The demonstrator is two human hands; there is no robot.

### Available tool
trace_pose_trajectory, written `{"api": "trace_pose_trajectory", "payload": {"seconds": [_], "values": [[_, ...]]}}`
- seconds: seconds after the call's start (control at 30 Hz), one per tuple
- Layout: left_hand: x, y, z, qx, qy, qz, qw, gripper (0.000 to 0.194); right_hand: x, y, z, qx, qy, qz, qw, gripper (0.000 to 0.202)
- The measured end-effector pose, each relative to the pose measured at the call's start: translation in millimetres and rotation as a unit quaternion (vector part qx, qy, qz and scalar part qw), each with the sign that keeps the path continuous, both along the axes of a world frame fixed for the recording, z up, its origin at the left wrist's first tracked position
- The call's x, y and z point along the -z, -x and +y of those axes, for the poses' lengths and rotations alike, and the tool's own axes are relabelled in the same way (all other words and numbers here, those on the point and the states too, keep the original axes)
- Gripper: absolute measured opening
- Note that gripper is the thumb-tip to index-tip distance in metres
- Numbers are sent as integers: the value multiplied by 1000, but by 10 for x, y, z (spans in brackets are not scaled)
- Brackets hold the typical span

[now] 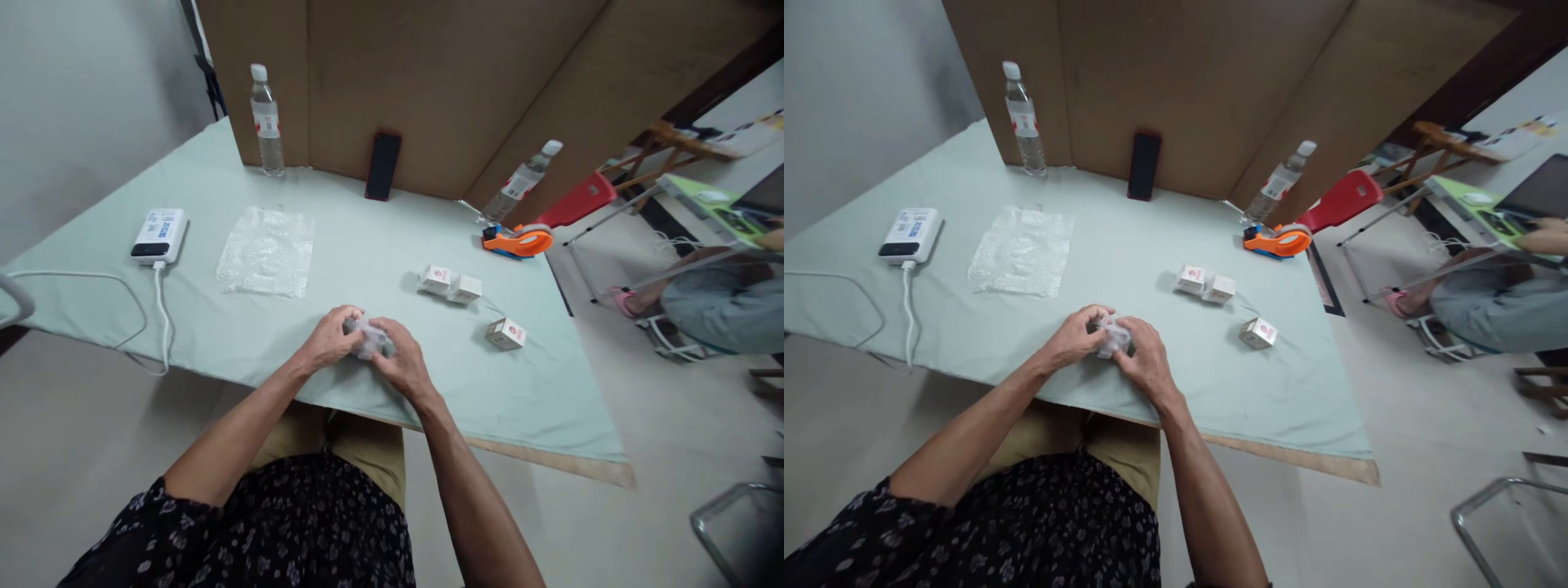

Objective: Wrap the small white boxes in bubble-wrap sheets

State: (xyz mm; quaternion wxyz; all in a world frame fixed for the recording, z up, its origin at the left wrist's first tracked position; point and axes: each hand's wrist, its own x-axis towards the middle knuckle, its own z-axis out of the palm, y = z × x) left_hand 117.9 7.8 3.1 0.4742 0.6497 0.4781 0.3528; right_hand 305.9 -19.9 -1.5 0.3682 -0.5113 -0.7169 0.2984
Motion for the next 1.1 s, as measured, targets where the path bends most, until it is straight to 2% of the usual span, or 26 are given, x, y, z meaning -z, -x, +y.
{"api": "trace_pose_trajectory", "payload": {"seconds": [0.07, 0.13, 0.2, 0.23, 0.4, 0.5, 0.6, 0.7, 0.87, 1.1], "values": [[-18, 75, 3, 37, 50, -46, 997, 38, -70, -20, 82, 1, 120, 97, 988, 35], [-21, 146, -41, 82, 97, -95, 987, 57, -124, -29, 95, -11, 244, 182, 952, 37], [-3, 183, -117, 105, 141, -139, 974, 69, -144, -12, 59, -19, 310, 216, 926, 39], [13, 186, -157, 105, 160, -159, 969, 71, -144, 3, 34, -16, 318, 214, 923, 40], [93, 122, -261, 60, 178, -210, 959, 72, -130, 51, -58, 13, 225, 126, 966, 41], [113, 103, -258, 64, 174, -203, 961, 80, -146, 6, -136, 78, 152, 101, 980, 39], [114, 114, -259, 71, 164, -193, 965, 84, -151, -56, -271, 142, 39, 74, 986, 36], [110, 130, -273, 82, 159, -193, 965, 83, -106, -88, -396, 111, -17, 29, 993, 34], [131, 141, -292, 98, 156, -194, 964, 82, 24, -57, -401, 31, -3, -18, 999, 38], [169, 146, -300, 110, 146, -188, 965, 81, 82, 0, -259, 1, 5, -49, 999, 30]]}}
